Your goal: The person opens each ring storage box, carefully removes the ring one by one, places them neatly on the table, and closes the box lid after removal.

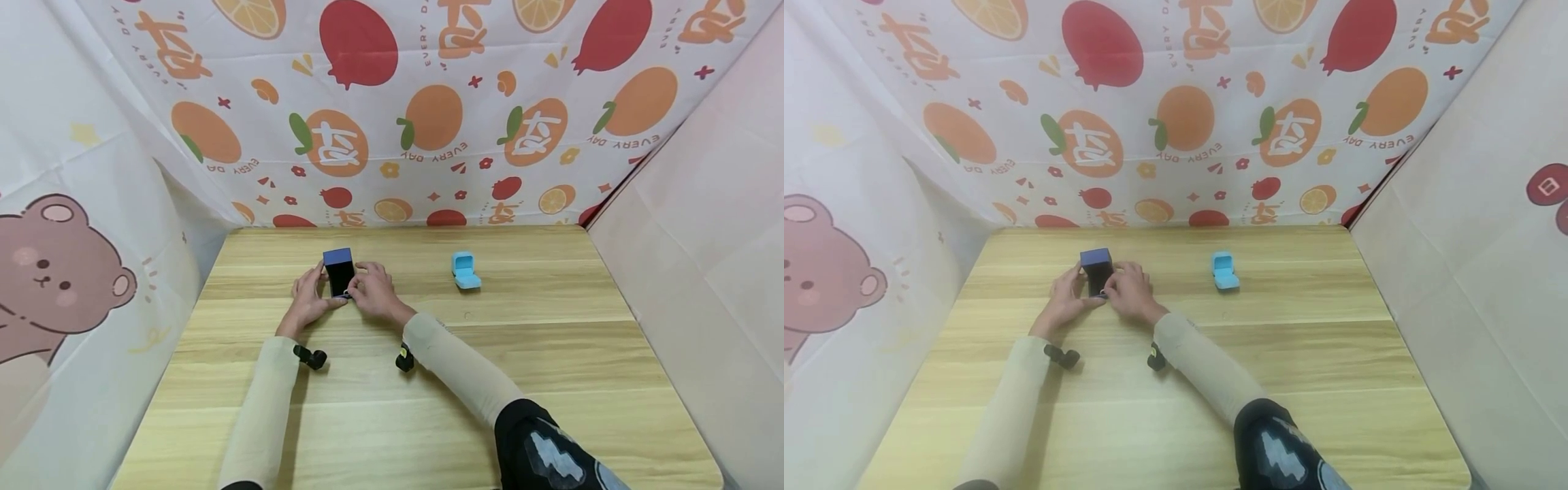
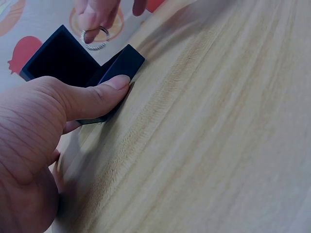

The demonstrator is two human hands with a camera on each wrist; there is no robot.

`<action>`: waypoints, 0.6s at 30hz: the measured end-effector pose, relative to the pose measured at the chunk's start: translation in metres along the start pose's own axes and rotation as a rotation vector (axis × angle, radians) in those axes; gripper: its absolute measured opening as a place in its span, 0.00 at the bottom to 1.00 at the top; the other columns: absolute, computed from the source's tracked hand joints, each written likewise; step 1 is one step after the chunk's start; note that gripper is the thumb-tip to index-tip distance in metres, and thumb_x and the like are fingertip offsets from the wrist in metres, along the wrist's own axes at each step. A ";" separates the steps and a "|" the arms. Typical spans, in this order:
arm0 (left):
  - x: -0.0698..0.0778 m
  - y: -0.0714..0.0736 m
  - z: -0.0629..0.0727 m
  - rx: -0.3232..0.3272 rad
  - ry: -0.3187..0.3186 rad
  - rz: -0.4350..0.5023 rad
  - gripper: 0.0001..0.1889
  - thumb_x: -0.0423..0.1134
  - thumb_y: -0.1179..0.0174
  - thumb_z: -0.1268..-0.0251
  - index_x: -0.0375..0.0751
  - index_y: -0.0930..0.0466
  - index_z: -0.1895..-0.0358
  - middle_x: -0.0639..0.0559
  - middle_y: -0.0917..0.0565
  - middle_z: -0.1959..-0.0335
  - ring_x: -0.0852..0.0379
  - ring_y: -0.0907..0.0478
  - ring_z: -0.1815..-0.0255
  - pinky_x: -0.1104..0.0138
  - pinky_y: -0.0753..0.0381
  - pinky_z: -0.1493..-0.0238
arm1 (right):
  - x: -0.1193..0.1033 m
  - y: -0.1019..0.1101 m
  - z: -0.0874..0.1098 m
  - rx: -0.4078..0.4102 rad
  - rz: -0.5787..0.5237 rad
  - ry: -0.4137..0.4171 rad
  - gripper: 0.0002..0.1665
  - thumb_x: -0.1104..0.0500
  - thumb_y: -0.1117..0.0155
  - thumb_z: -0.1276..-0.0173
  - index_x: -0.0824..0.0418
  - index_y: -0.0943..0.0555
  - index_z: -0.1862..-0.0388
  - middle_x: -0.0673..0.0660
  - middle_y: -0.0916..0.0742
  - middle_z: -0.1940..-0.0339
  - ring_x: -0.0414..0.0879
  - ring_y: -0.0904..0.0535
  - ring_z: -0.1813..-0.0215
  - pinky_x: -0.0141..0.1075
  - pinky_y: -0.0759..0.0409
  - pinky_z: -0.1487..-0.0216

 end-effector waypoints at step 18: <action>-0.005 -0.002 -0.002 0.010 -0.015 -0.015 0.61 0.44 0.22 0.46 0.44 0.59 0.16 0.34 0.25 0.34 0.36 0.53 0.17 0.41 0.70 0.20 | 0.008 -0.017 0.016 -0.036 0.039 -0.020 0.08 0.52 0.37 0.28 0.49 0.14 0.67 0.55 0.27 0.23 0.55 0.43 0.20 0.55 0.40 0.28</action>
Point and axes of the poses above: each hand's wrist, its own z-axis away from the middle knuckle, its own y-axis out of the back of the hand, x = y × z, the point moved 3 cm from there along -z, towards the middle knuckle
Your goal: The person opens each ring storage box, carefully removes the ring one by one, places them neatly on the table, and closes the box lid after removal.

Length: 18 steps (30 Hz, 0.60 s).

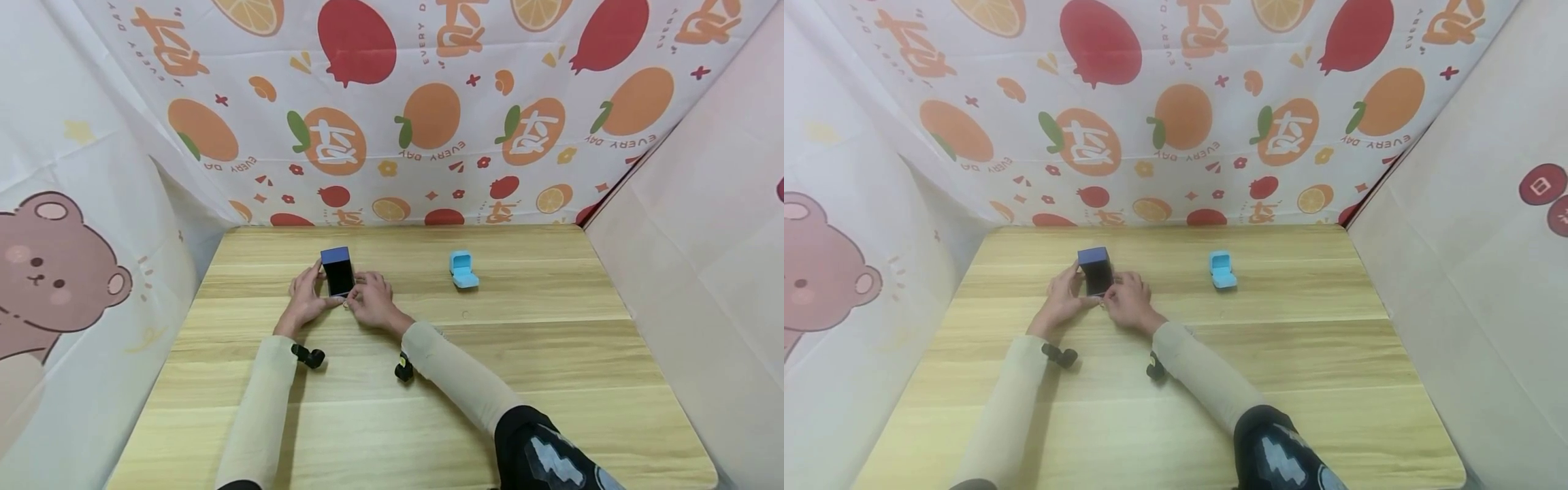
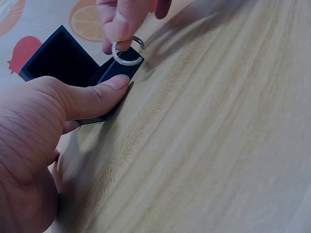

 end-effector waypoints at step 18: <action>0.000 0.000 0.001 0.003 -0.010 0.023 0.60 0.43 0.22 0.46 0.42 0.57 0.17 0.33 0.26 0.32 0.36 0.54 0.17 0.40 0.71 0.20 | 0.003 -0.004 0.008 -0.050 0.020 -0.001 0.12 0.52 0.45 0.29 0.49 0.17 0.71 0.57 0.29 0.23 0.58 0.46 0.18 0.60 0.45 0.25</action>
Point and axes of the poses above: each hand's wrist, its own z-axis away from the middle knuckle, its own y-axis out of the back of the hand, x = y × z, the point moved 3 cm from there along -z, towards the middle knuckle
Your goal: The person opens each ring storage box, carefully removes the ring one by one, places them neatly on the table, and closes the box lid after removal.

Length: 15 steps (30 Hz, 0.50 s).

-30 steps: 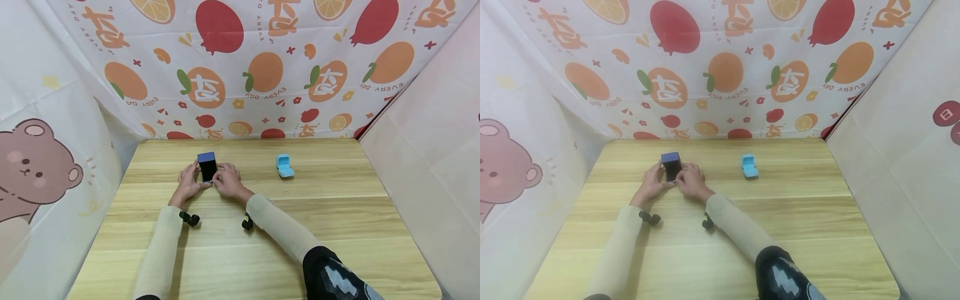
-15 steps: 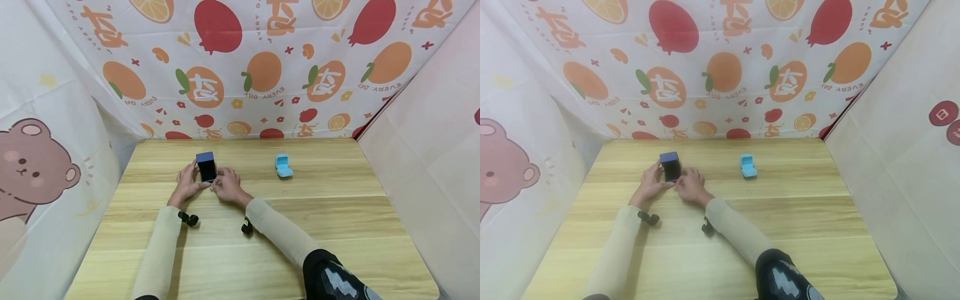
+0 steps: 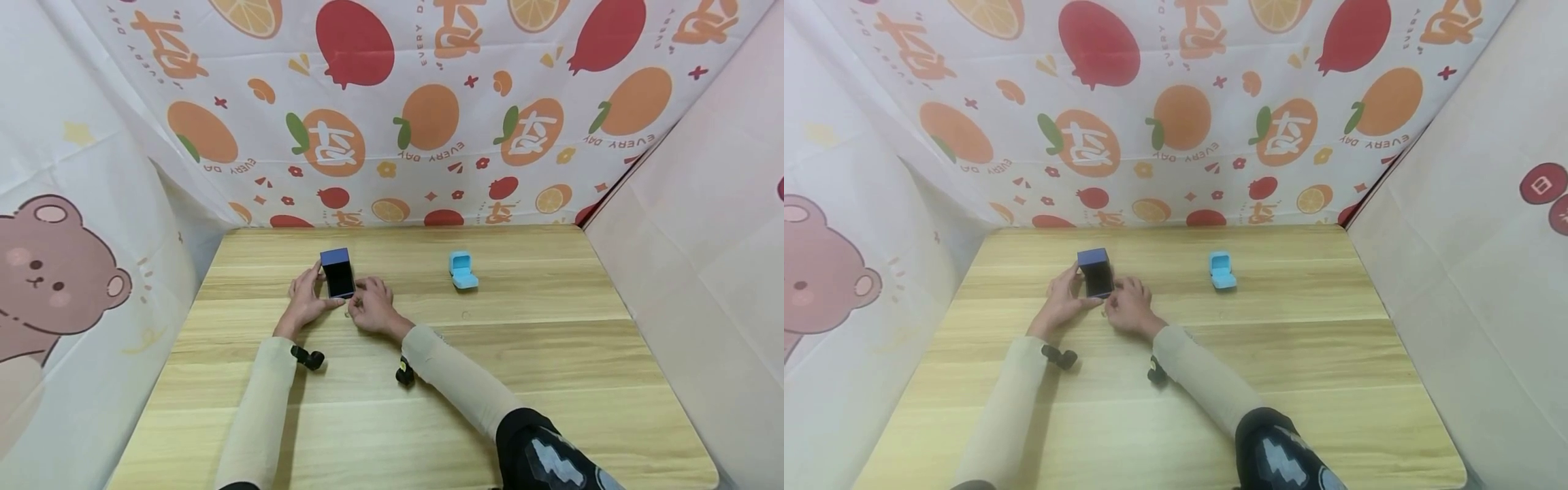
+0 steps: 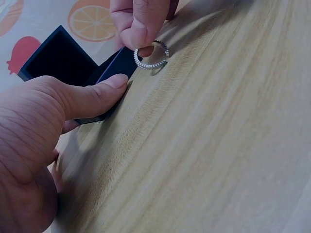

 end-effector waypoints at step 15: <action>-0.001 0.000 0.001 -0.003 0.005 0.002 0.60 0.43 0.22 0.46 0.43 0.58 0.16 0.32 0.26 0.31 0.35 0.56 0.16 0.40 0.71 0.20 | -0.001 -0.002 0.004 0.029 0.011 0.017 0.14 0.54 0.46 0.28 0.52 0.16 0.69 0.58 0.27 0.24 0.60 0.44 0.19 0.63 0.46 0.24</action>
Point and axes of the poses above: each hand's wrist, its own z-axis away from the middle knuckle, its own y-axis out of the back of the hand, x = y × z, the point moved 3 cm from there along -z, towards the middle knuckle
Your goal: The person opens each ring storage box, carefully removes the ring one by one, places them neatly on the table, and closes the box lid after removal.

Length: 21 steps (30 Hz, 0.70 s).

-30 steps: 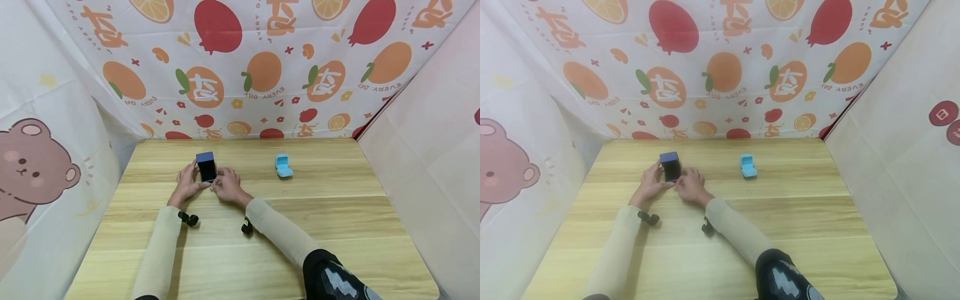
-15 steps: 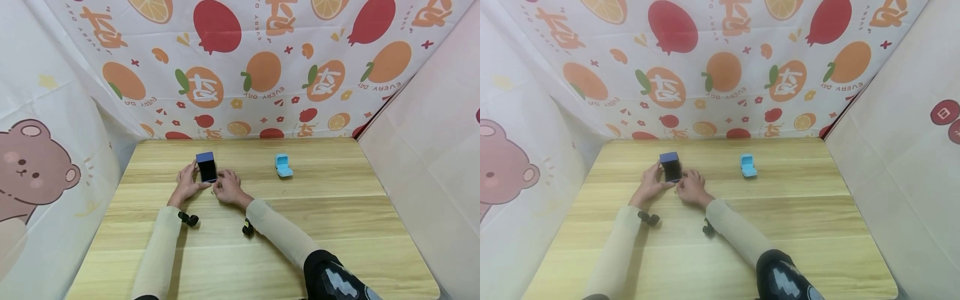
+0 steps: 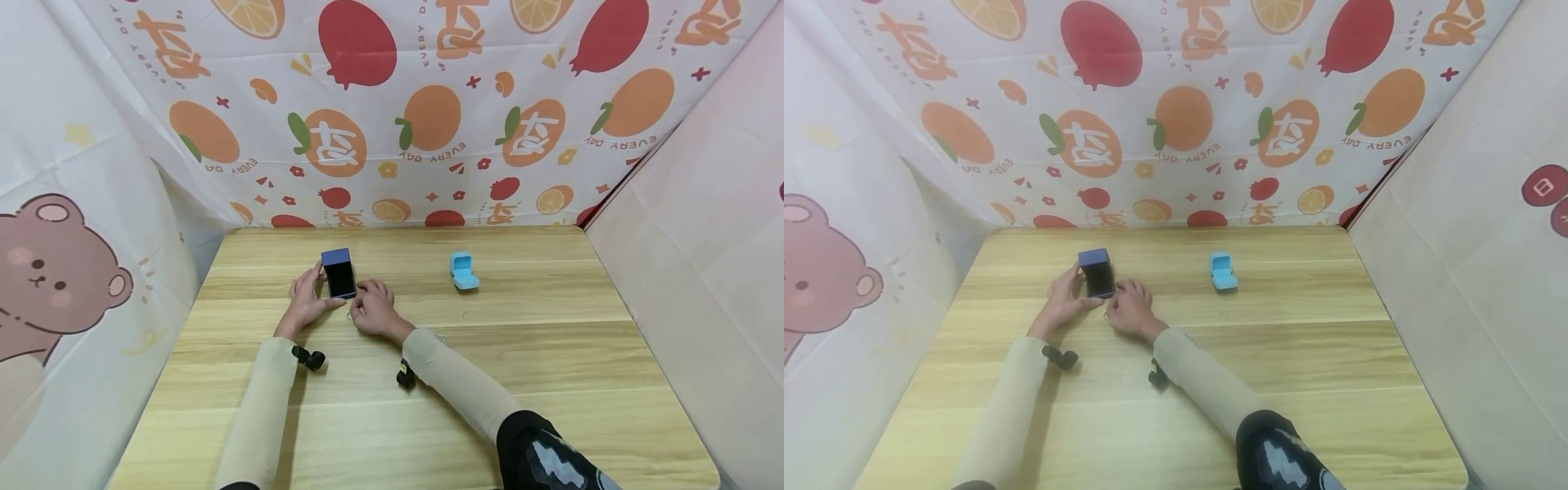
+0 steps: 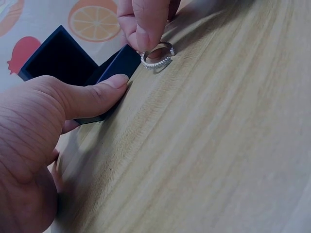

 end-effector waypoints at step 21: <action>-0.002 -0.002 -0.002 -0.003 -0.002 0.007 0.60 0.46 0.23 0.45 0.44 0.58 0.16 0.33 0.25 0.31 0.37 0.57 0.16 0.40 0.73 0.20 | 0.005 -0.001 -0.002 0.014 -0.010 0.005 0.11 0.53 0.46 0.26 0.50 0.18 0.67 0.57 0.26 0.24 0.60 0.42 0.20 0.62 0.44 0.25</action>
Point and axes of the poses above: each hand's wrist, its own z-axis away from the middle knuckle, its own y-axis out of the back of the hand, x = y × z, the point moved 3 cm from there along -z, towards the middle knuckle
